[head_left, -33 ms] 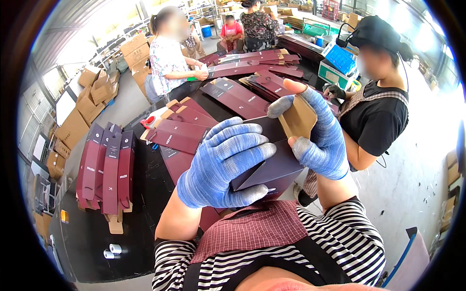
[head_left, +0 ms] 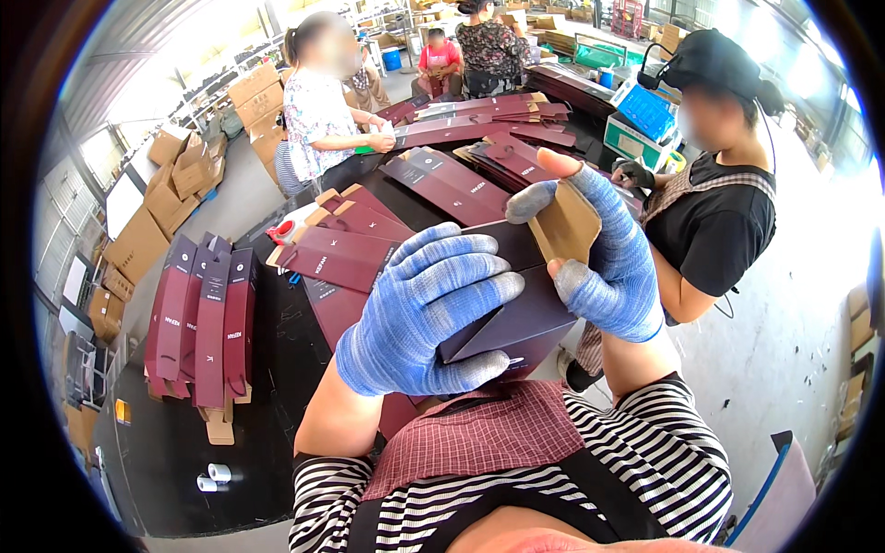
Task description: The person picks up flat cardboard sheets and folds them by hand into rectangular boxes, securing the bottom flaps.
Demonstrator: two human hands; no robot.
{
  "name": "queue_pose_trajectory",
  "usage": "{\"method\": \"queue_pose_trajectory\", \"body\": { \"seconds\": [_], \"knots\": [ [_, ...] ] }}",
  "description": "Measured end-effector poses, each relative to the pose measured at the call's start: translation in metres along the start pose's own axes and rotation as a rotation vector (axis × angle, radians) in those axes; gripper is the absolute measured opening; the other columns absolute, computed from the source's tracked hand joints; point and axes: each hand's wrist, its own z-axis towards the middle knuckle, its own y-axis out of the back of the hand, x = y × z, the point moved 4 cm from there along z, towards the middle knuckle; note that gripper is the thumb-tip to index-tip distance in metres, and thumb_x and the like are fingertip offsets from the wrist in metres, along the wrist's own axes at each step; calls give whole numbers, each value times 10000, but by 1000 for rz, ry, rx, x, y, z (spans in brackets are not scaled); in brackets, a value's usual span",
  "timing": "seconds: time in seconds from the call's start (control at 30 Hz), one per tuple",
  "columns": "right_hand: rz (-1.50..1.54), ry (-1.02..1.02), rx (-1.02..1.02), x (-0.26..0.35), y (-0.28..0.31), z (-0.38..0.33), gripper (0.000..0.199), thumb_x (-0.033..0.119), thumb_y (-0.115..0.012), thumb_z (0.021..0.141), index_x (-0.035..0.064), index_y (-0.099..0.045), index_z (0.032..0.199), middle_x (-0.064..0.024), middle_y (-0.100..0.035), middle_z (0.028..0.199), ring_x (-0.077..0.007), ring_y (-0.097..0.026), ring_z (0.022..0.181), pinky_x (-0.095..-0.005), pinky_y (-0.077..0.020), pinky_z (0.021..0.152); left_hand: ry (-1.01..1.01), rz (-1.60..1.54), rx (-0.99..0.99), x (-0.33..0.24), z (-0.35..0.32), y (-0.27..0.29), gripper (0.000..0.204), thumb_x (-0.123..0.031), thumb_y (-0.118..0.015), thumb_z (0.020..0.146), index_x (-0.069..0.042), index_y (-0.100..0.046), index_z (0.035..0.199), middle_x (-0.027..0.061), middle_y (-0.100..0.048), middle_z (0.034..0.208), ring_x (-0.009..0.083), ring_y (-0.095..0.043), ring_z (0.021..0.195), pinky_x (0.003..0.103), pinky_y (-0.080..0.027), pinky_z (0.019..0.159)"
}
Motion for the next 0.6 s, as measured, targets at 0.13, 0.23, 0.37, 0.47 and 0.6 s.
{"method": "queue_pose_trajectory", "body": {
  "seconds": [0.13, 0.23, 0.37, 0.47, 0.6],
  "knots": [
    [-24, 33, -52, 1, -8, -2, 735, 33, -664, 873, -6, -366, 1544, -140, -594, 1340, -200, -565, 1237, -353, -405, 1100, -19, -2, -17, -2, 0, 1, 550, -450, -728, 822, -59, -720, 1208, 126, -665, 1256, 354, -617, 1237, 533, -399, 1118],
    [-110, 181, -103, 0, -3, -5, 663, 80, -699, 912, 1, -421, 1508, -178, -590, 1381, -260, -601, 1251, -368, -437, 1079, -5, -1, -13, 0, -2, 0, 536, -448, -728, 821, -63, -727, 1193, 126, -659, 1273, 347, -607, 1254, 529, -400, 1118],
    [-483, 308, 66, 16, 0, 4, 396, 264, -690, 950, 2, -690, 1247, -228, -642, 1296, -373, -649, 1140, -418, -506, 976, -10, -15, -47, -7, 2, -1, 525, -427, -749, 815, -76, -728, 1205, 122, -658, 1270, 338, -614, 1235, 522, -411, 1111],
    [-598, 383, 252, 22, 1, 10, 349, 273, -625, 986, 21, -719, 1208, -231, -643, 1288, -365, -653, 1031, -432, -514, 928, -8, -19, -44, -9, 2, -1, 521, -407, -772, 808, -88, -725, 1217, 115, -656, 1268, 331, -621, 1220, 517, -423, 1102],
    [-513, 334, 264, 21, 0, 11, 329, 251, -617, 988, 26, -720, 1204, -233, -649, 1285, -382, -653, 1082, -451, -503, 963, 3, -30, -55, -8, 1, -7, 539, -431, -762, 817, -92, -722, 1234, 106, -653, 1281, 336, -610, 1238, 519, -370, 1146]
  ]
}}
